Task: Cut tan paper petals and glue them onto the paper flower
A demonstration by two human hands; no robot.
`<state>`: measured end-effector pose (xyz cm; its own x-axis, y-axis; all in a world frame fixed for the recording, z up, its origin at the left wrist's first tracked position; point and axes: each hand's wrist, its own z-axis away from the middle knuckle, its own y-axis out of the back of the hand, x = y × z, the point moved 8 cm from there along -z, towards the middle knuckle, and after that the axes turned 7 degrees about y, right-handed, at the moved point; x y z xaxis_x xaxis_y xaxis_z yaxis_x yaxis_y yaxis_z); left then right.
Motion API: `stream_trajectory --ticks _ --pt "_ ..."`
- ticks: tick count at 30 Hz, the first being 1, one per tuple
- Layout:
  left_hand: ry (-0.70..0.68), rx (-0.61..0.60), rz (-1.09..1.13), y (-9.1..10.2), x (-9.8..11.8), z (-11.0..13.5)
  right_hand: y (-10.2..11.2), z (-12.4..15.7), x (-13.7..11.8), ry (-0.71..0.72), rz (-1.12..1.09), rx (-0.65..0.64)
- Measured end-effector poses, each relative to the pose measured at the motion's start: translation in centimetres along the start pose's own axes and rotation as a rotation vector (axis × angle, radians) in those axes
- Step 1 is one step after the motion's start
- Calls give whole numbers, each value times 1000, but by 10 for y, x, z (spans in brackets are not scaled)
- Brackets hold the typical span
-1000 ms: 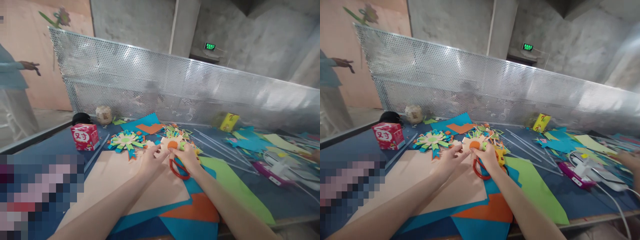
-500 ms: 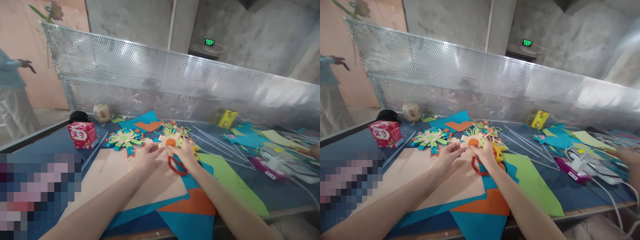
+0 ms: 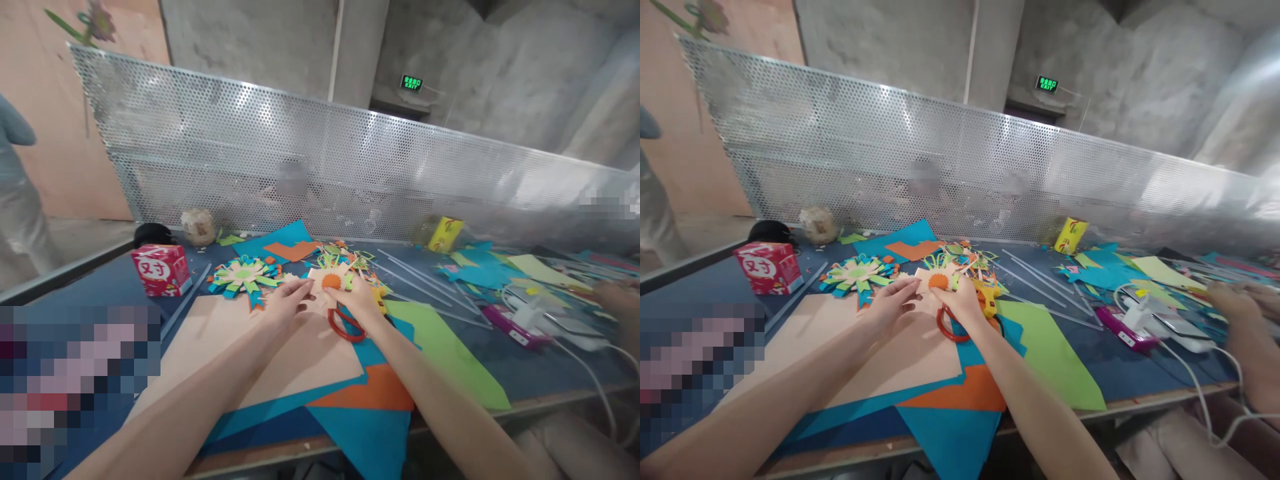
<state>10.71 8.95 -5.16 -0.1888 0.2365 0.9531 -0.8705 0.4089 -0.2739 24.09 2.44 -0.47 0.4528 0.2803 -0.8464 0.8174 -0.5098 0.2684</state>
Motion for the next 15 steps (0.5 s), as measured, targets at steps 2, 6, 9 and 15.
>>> stream_trajectory --ticks 2,6,9,15 --pt "-5 23 -16 3 0 0 -1 0 0 4 10 -3" --pt "-10 6 -20 3 0 -1 0 1 1 1 22 7" --pt "-12 -43 -38 -1 -1 -2 0 0 2 -10 20 12" --pt "-25 -27 5 0 -1 -4 1 0 4 -23 23 9"
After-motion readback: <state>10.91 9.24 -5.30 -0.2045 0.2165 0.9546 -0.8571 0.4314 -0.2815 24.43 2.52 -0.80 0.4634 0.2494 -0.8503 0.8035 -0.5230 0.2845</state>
